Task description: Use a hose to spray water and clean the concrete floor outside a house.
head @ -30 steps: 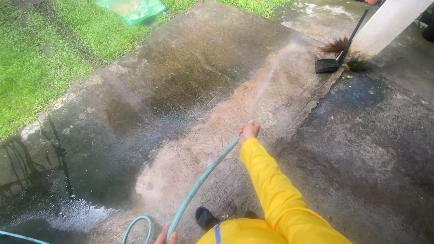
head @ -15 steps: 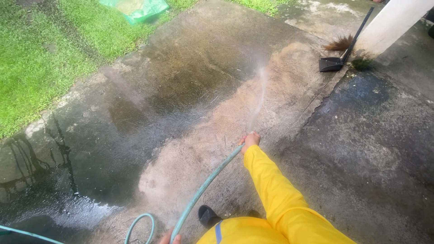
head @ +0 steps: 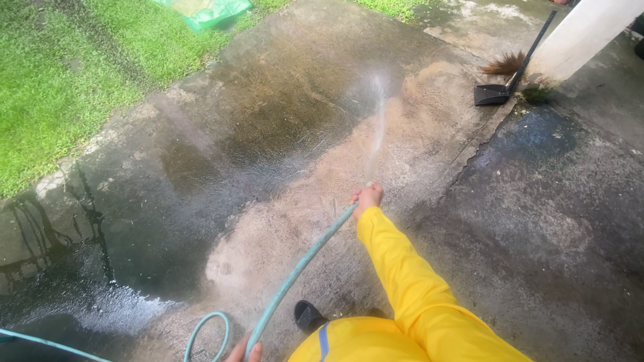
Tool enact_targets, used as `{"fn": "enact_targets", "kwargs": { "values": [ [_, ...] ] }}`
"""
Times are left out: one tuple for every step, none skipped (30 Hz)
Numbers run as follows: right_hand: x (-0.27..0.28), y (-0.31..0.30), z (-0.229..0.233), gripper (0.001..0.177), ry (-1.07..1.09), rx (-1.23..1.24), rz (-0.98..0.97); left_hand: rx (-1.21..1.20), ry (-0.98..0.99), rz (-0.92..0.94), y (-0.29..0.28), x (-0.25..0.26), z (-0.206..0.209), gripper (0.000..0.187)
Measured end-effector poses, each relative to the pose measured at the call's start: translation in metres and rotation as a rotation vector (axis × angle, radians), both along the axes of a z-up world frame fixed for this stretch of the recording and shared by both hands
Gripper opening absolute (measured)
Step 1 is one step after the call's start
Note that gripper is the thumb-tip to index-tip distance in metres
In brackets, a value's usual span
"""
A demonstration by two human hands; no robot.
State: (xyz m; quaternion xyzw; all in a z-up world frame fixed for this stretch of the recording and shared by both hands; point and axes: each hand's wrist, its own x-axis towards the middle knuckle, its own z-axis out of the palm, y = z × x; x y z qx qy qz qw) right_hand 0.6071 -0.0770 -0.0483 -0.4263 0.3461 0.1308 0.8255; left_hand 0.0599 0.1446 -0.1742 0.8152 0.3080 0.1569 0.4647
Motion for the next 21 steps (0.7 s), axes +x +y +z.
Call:
{"fn": "enact_targets", "kwargs": {
  "values": [
    [0.003,-0.011,-0.012,0.016,-0.015,0.004,-0.042,0.001,0.002,0.003,-0.005,0.018,0.019,0.042],
    [0.006,-0.021,-0.023,0.015,-0.031,0.009,-0.084,0.003,0.003,0.005,-0.012,0.034,0.038,0.041],
    [0.004,-0.028,-0.023,0.015,-0.034,0.007,-0.084,0.001,0.001,0.005,-0.016,0.039,0.047,0.041],
    [0.001,-0.035,-0.022,0.007,0.020,-0.012,-0.135,-0.002,0.036,0.009,-0.020,0.043,0.057,0.040],
    [-0.001,-0.043,-0.021,0.007,0.074,-0.030,-0.191,-0.004,0.071,0.007,-0.024,0.050,0.066,0.039],
    [-0.002,-0.050,-0.024,0.007,0.072,-0.031,-0.196,-0.005,0.069,0.002,-0.026,0.054,0.071,0.039],
    [-0.006,-0.056,-0.028,0.012,0.088,-0.033,-0.200,0.001,0.078,-0.019,-0.028,0.057,0.076,0.039],
    [-0.009,-0.064,-0.032,0.016,0.104,-0.035,-0.205,0.008,0.087,-0.040,-0.029,0.059,0.081,0.039],
    [-0.011,-0.068,-0.042,0.016,0.106,-0.034,-0.215,0.009,0.090,-0.051,-0.026,0.057,0.069,0.039],
    [-0.013,-0.074,-0.051,0.015,0.097,0.012,-0.210,0.011,0.054,-0.067,-0.024,0.055,0.058,0.040],
    [-0.014,-0.079,-0.061,0.014,0.087,0.058,-0.203,0.012,0.017,-0.083,-0.022,0.053,0.046,0.041],
    [-0.016,-0.080,-0.061,0.014,0.088,0.059,-0.213,0.013,0.017,-0.093,-0.019,0.054,0.038,0.041],
    [-0.020,-0.081,-0.061,0.015,0.127,0.054,-0.222,0.003,-0.033,-0.106,-0.016,0.052,0.032,0.041],
    [-0.023,-0.082,-0.062,0.016,0.165,0.049,-0.232,-0.008,-0.083,-0.118,-0.012,0.051,0.025,0.041],
    [-0.025,-0.084,-0.059,0.016,0.168,0.051,-0.239,-0.006,-0.081,-0.126,-0.012,0.052,0.028,0.041],
    [-0.028,-0.085,-0.056,0.015,0.169,0.048,-0.257,-0.003,-0.051,-0.114,-0.012,0.054,0.032,0.041],
    [-0.031,-0.087,-0.053,0.015,0.169,0.044,-0.274,0.000,-0.022,-0.100,-0.012,0.055,0.035,0.041],
    [-0.029,-0.094,-0.064,0.015,0.170,0.046,-0.281,0.001,-0.020,-0.107,-0.014,0.058,0.047,0.041],
    [-0.026,-0.101,-0.074,0.019,0.184,0.061,-0.294,0.027,0.025,-0.094,-0.018,0.061,0.058,0.040],
    [-0.023,-0.108,-0.084,0.022,0.197,0.076,-0.308,0.053,0.070,-0.080,-0.022,0.064,0.069,0.040],
    [-0.022,-0.111,-0.074,0.022,0.198,0.077,-0.309,0.054,0.070,-0.082,-0.024,0.069,0.074,0.040]
  ]
}}
